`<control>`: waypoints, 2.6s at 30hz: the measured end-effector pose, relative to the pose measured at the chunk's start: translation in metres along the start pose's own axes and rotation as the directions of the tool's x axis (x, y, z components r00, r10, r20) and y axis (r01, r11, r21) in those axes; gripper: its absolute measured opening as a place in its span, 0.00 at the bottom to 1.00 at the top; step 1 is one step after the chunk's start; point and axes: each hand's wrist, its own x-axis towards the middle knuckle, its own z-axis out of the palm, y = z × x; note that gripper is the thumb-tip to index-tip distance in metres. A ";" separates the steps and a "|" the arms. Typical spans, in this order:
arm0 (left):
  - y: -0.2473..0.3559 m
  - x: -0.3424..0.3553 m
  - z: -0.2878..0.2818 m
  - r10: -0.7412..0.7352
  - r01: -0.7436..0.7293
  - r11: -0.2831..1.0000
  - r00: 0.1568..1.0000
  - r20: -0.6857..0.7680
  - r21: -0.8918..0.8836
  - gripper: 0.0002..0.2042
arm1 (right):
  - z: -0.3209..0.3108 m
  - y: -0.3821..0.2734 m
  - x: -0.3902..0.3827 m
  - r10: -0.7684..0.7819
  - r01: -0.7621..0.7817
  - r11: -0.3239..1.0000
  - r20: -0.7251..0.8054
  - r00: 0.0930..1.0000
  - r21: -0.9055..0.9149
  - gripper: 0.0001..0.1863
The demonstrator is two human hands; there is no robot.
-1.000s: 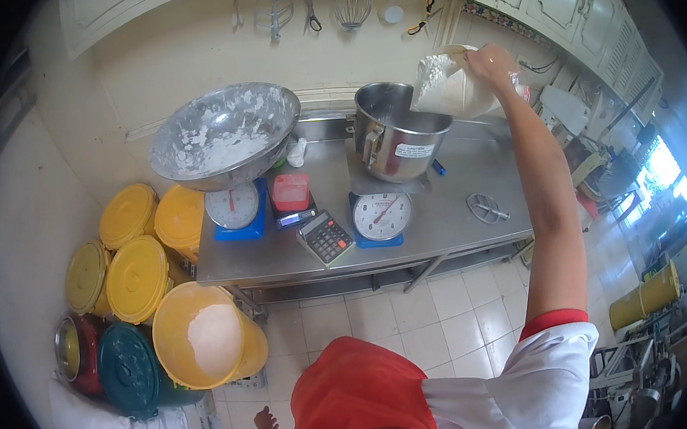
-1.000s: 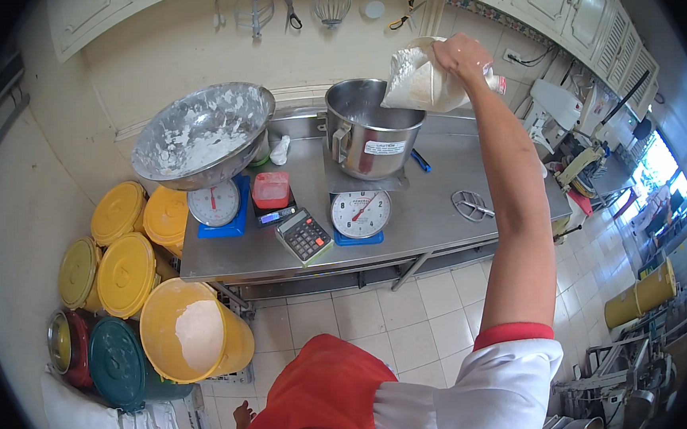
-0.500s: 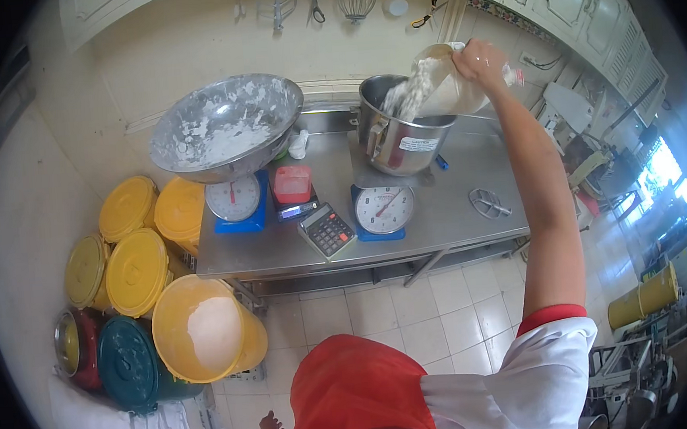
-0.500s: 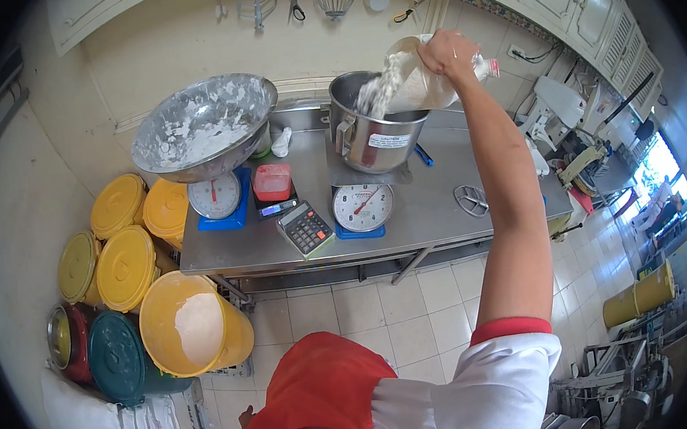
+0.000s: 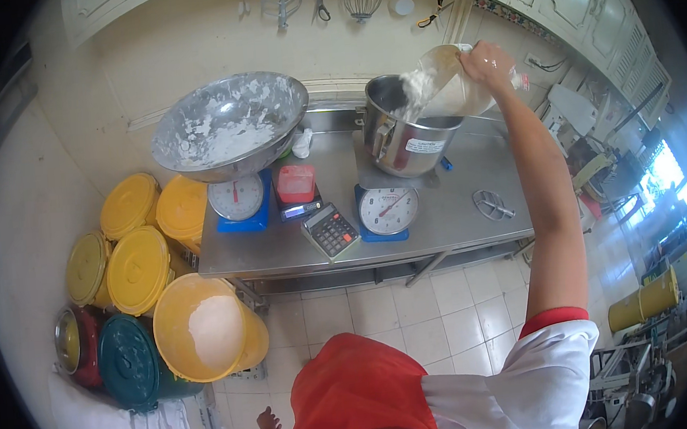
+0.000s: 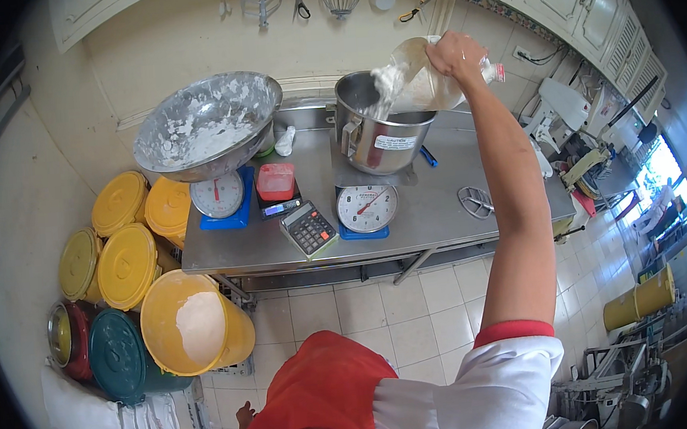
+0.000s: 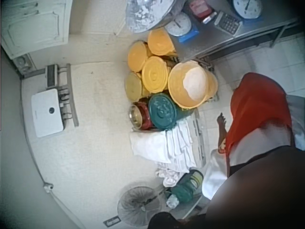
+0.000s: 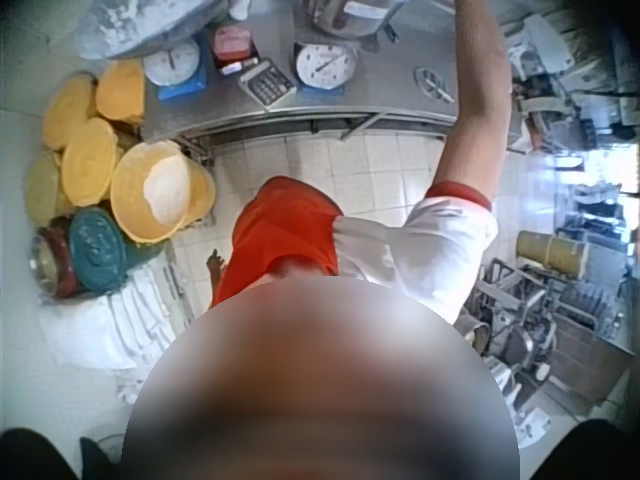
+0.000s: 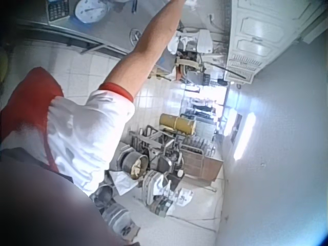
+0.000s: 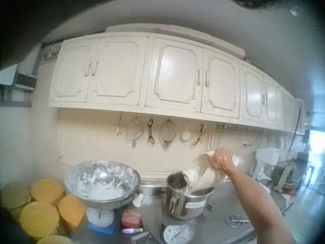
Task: The person adds flour from a large bucket into a metal bowl, then pours oil from a pitcher and water from a tap into the bowl by hand.
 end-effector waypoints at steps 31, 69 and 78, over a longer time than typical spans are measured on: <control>-0.020 -0.016 0.012 -0.076 0.069 0.992 0.995 -0.059 -0.104 0.24 | 0.009 -0.012 -0.008 -0.091 0.092 0.994 0.013 0.996 -0.055 0.28; -0.015 0.004 0.012 0.065 -0.065 0.997 0.998 -0.008 0.033 0.20 | 0.019 -0.014 -0.012 -0.243 0.242 0.967 -0.002 0.970 -0.076 0.27; -0.004 0.002 0.021 -0.050 0.048 0.986 0.999 -0.012 -0.162 0.23 | 0.018 -0.019 -0.021 -0.317 0.310 0.936 -0.019 0.948 -0.166 0.26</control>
